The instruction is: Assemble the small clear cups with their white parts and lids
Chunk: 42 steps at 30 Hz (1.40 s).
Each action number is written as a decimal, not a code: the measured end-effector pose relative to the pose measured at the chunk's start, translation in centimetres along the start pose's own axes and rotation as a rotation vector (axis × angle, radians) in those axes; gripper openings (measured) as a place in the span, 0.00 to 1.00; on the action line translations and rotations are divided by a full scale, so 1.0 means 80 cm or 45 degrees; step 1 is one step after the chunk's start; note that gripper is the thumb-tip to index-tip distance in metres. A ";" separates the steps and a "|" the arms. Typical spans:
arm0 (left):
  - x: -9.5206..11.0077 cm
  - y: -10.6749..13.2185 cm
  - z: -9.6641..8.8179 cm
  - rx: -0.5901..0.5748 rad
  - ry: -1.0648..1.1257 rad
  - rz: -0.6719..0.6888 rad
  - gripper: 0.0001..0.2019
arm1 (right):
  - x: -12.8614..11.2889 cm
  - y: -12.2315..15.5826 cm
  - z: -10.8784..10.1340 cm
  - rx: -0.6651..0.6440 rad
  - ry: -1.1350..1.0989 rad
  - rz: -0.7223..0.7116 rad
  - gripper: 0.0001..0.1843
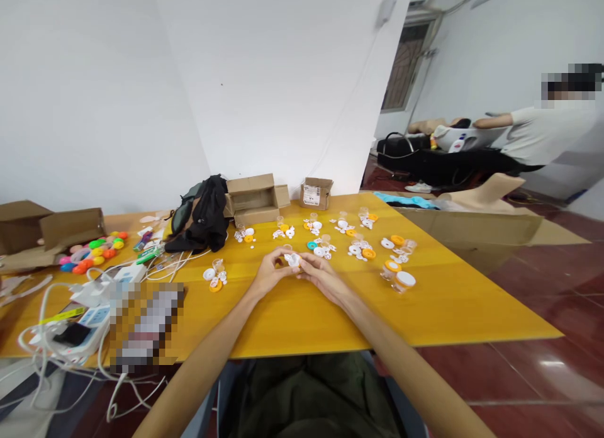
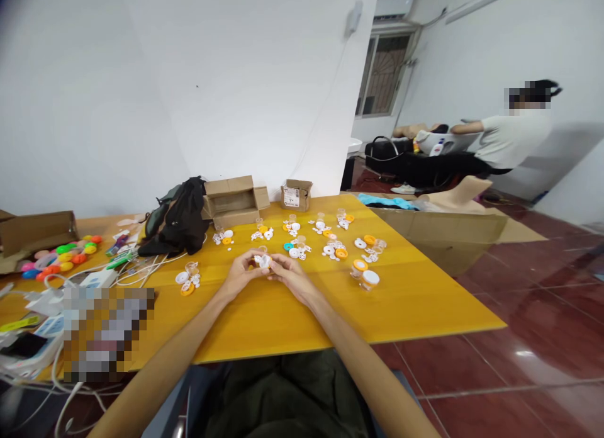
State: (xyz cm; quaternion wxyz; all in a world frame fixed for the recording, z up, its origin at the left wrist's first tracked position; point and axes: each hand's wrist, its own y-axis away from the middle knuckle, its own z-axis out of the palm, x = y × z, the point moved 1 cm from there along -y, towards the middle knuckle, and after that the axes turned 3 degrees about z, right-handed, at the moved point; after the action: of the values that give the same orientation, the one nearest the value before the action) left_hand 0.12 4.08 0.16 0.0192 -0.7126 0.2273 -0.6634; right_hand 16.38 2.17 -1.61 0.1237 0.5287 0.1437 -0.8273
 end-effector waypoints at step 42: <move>0.000 0.000 0.003 0.015 0.063 -0.002 0.20 | 0.007 -0.006 0.002 0.006 -0.026 0.062 0.27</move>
State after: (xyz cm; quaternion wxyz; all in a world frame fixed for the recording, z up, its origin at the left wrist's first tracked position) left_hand 0.35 4.01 0.12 0.0174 -0.6959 0.2233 -0.6823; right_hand 15.86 2.50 -2.01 0.1440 0.5239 0.1276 -0.8298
